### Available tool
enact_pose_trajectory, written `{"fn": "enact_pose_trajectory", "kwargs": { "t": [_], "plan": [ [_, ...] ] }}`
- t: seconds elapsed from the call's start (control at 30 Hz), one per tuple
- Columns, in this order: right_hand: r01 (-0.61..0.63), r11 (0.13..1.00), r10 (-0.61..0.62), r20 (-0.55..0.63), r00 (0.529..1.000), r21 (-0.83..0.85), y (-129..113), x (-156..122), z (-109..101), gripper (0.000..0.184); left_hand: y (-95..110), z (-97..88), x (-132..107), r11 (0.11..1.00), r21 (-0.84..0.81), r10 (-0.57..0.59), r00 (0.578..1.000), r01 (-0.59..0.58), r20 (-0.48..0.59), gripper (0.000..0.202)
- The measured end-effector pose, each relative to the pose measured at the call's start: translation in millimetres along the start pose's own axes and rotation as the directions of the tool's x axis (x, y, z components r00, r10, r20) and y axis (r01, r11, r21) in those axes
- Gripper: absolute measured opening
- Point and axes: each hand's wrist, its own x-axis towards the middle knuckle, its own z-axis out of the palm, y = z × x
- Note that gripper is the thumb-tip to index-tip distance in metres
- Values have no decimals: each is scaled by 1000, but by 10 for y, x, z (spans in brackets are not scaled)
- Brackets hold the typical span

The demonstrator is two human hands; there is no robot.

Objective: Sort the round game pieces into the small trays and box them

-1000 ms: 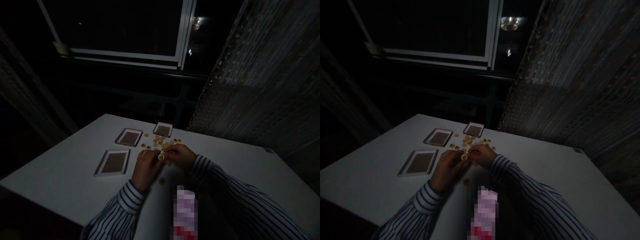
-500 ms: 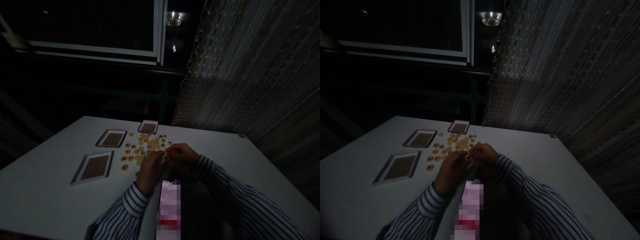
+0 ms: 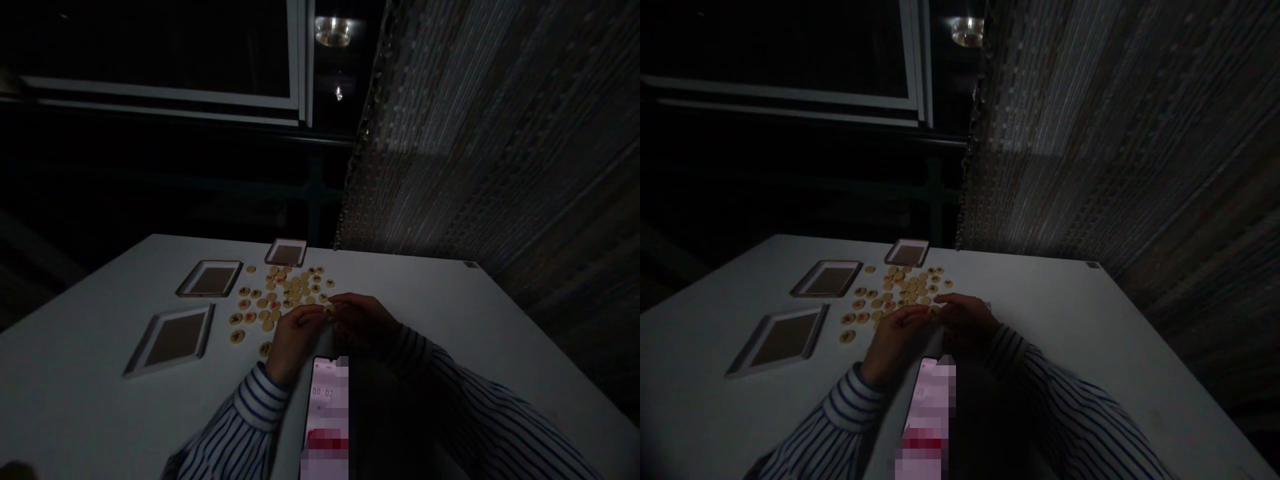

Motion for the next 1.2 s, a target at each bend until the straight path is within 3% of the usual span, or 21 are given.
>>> {"fn": "enact_pose_trajectory", "kwargs": {
  "t": [0.07, 0.17, 0.3, 0.47, 0.6, 0.73, 1.0, 1.2],
  "plan": [
    [79, 978, -85, -21, 996, -194, -13, -18, -14, 31, 30, 12, -7, 1000, 4, 12, 1000, -12, 5, 22],
    [207, 858, -217, 34, 976, -470, -78, -26, -41, 26, 41, 32, -4, 999, 28, 25, 1000, -26, 6, 22],
    [288, 744, -243, 156, 957, -604, -157, -22, -79, 23, -18, 56, 33, 996, 73, 56, 998, -58, 28, 27],
    [176, 688, -95, 152, 984, -704, -109, -57, -153, 26, -91, 73, 76, 983, 135, 109, 988, -123, 110, 26],
    [14, 679, 89, 102, 991, -734, 8, -98, -221, 29, -108, 46, 88, 969, 220, 100, 992, -114, 72, 29],
    [-137, 660, 264, 57, 963, -738, 139, -106, -231, 29, -141, 1, 102, 948, 298, 105, 994, -110, 33, 31],
    [-23, 510, 312, 160, 937, -860, 192, -56, -193, 35, -242, -53, 130, 928, 345, 127, 990, -141, 62, 32],
    [-12, 504, 333, 181, 925, -864, 194, -59, -183, 33, -246, -64, 130, 930, 335, 139, 988, -152, 62, 31]
  ]
}}
